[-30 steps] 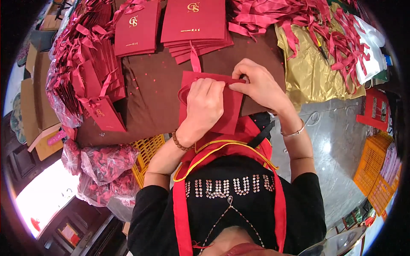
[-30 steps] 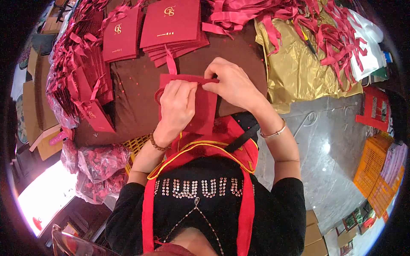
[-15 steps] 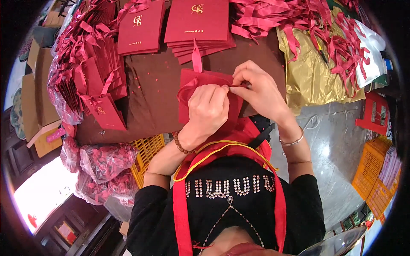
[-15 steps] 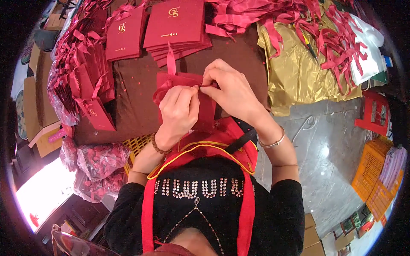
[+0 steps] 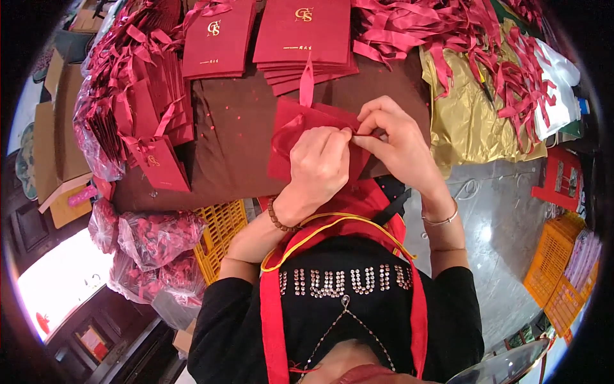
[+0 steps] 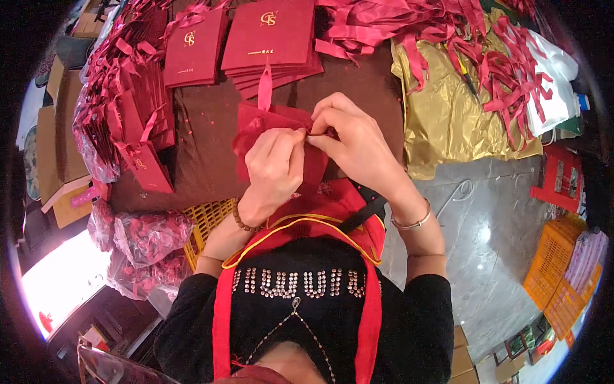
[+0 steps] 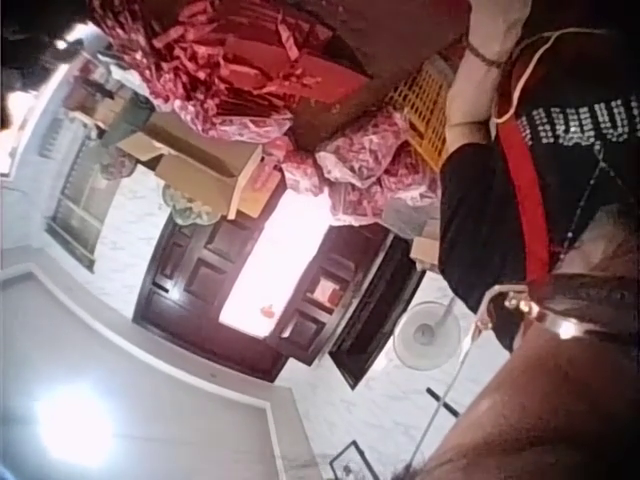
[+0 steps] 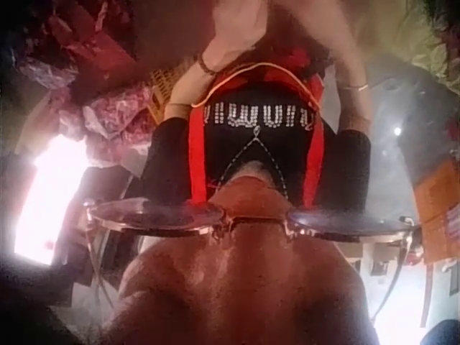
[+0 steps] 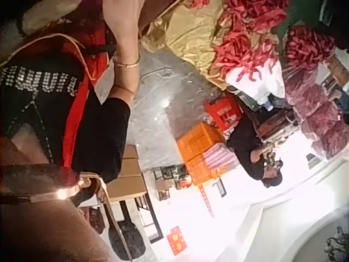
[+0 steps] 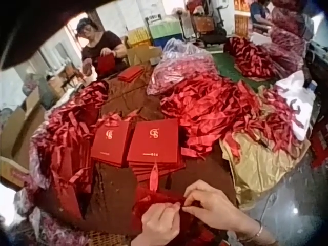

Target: The person ties red ribbons onto small red envelopes by hand.

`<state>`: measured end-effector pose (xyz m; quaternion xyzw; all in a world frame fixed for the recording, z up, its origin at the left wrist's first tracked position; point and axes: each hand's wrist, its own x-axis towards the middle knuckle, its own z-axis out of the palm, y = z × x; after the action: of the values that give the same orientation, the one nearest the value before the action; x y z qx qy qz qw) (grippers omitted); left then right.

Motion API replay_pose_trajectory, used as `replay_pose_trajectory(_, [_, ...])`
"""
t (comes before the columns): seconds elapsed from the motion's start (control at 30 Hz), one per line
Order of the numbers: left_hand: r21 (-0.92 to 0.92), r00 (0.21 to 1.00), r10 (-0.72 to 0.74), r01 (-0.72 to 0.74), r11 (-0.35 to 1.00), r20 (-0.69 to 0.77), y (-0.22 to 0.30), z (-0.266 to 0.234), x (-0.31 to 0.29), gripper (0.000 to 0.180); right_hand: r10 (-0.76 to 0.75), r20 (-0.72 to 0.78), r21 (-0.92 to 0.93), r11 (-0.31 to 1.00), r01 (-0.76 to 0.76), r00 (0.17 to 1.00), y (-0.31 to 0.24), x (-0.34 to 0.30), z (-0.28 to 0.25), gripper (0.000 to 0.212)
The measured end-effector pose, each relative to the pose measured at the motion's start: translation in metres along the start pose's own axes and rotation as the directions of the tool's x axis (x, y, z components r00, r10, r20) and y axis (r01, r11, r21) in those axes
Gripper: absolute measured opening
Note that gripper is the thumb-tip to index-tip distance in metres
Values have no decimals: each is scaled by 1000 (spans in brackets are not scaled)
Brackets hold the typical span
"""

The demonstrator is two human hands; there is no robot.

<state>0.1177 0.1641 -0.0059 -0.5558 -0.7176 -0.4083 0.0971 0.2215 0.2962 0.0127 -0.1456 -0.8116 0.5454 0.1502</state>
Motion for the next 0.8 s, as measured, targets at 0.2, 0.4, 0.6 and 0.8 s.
replay_pose_trajectory(0.2, [-123, 950, -214, 246, 961, 227, 1, -11, 2, 23, -12, -28, -15, 1000, 11, 1000, 3, -2, 4, 9])
replay_pose_trajectory(0.4, [42, 923, -254, 253, 967, 287, -1, -21, 6, 32, -59, -46, -53, 997, 57, 997, -2, -7, 7, 9])
replay_pose_trajectory(0.6, [99, 860, -7, -51, 994, 511, -14, -56, 43, 36, -72, -128, -117, 991, 57, 989, 0, -8, 11, 9])
replay_pose_trajectory(0.8, [-21, 757, 69, -73, 997, 650, -32, -51, 55, 23, -126, -85, -112, 987, 116, 988, -4, -6, 12, 10])
